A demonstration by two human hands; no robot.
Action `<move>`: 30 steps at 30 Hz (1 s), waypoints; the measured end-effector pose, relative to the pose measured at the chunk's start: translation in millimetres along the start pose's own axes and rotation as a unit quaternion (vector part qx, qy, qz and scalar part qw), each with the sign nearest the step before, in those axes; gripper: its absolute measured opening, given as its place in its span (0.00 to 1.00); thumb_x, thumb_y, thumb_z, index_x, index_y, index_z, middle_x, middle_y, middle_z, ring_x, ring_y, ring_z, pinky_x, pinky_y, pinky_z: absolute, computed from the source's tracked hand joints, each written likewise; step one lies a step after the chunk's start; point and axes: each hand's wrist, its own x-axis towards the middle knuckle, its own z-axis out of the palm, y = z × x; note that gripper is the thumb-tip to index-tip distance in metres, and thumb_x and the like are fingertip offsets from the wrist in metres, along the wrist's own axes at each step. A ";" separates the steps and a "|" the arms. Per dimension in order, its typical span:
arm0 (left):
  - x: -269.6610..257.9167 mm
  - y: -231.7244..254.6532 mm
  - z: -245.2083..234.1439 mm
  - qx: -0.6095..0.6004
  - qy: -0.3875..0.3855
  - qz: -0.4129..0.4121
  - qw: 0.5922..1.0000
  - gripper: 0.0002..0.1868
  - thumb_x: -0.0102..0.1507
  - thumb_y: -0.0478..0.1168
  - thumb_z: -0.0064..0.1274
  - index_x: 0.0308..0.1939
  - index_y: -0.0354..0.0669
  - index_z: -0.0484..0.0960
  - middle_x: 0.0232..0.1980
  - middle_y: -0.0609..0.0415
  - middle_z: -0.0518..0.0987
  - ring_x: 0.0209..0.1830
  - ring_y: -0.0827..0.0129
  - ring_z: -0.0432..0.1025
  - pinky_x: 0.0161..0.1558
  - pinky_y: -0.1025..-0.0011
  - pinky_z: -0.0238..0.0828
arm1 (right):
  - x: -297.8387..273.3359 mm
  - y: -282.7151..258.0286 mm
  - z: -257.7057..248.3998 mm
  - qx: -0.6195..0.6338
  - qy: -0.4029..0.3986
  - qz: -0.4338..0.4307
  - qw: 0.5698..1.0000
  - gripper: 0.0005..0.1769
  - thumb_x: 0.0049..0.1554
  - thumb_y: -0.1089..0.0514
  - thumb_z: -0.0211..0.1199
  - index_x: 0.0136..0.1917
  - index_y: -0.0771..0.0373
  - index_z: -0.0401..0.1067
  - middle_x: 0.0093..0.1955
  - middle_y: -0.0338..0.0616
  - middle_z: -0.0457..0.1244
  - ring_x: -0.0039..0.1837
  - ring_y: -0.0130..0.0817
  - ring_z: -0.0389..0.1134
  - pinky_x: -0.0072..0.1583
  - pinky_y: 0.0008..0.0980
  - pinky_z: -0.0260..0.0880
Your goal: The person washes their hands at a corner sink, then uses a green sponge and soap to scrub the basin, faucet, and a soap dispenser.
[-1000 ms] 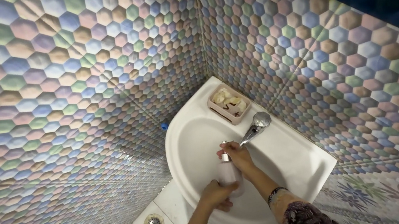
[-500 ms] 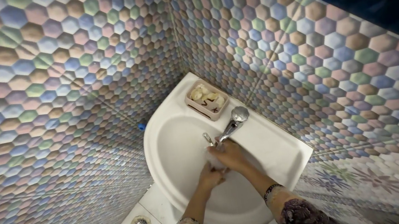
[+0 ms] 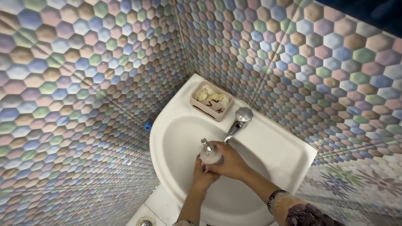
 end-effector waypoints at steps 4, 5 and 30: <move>-0.3 -8.0 -10.4 0.007 -0.002 -0.003 1.000 0.54 0.49 0.27 0.66 0.76 0.48 0.53 0.61 0.46 0.75 0.54 0.61 0.76 0.47 0.68 0.82 | -8.6 -10.5 -2.3 -0.020 -0.009 0.000 1.000 0.53 0.38 0.46 0.79 0.73 0.57 0.61 0.67 0.53 0.61 0.68 0.47 0.64 0.68 0.40 0.65; -4.4 -3.2 -16.4 0.029 -0.002 -0.030 0.999 0.56 0.49 0.27 0.66 0.77 0.48 0.51 0.61 0.46 0.74 0.55 0.61 0.76 0.47 0.66 0.82 | -11.6 -14.8 -4.1 -0.035 -0.006 -0.009 0.999 0.55 0.37 0.46 0.80 0.74 0.58 0.60 0.67 0.54 0.60 0.68 0.48 0.64 0.68 0.41 0.65; -63.3 130.6 64.5 0.427 -0.185 0.198 0.863 0.43 0.47 0.39 0.73 0.66 0.48 0.72 0.66 0.55 0.78 0.49 0.65 0.81 0.56 0.65 0.73 | -84.0 -47.4 -145.3 -0.185 0.269 -0.010 0.945 0.50 0.33 0.36 0.82 0.60 0.67 0.69 0.59 0.59 0.63 0.59 0.53 0.68 0.59 0.45 0.70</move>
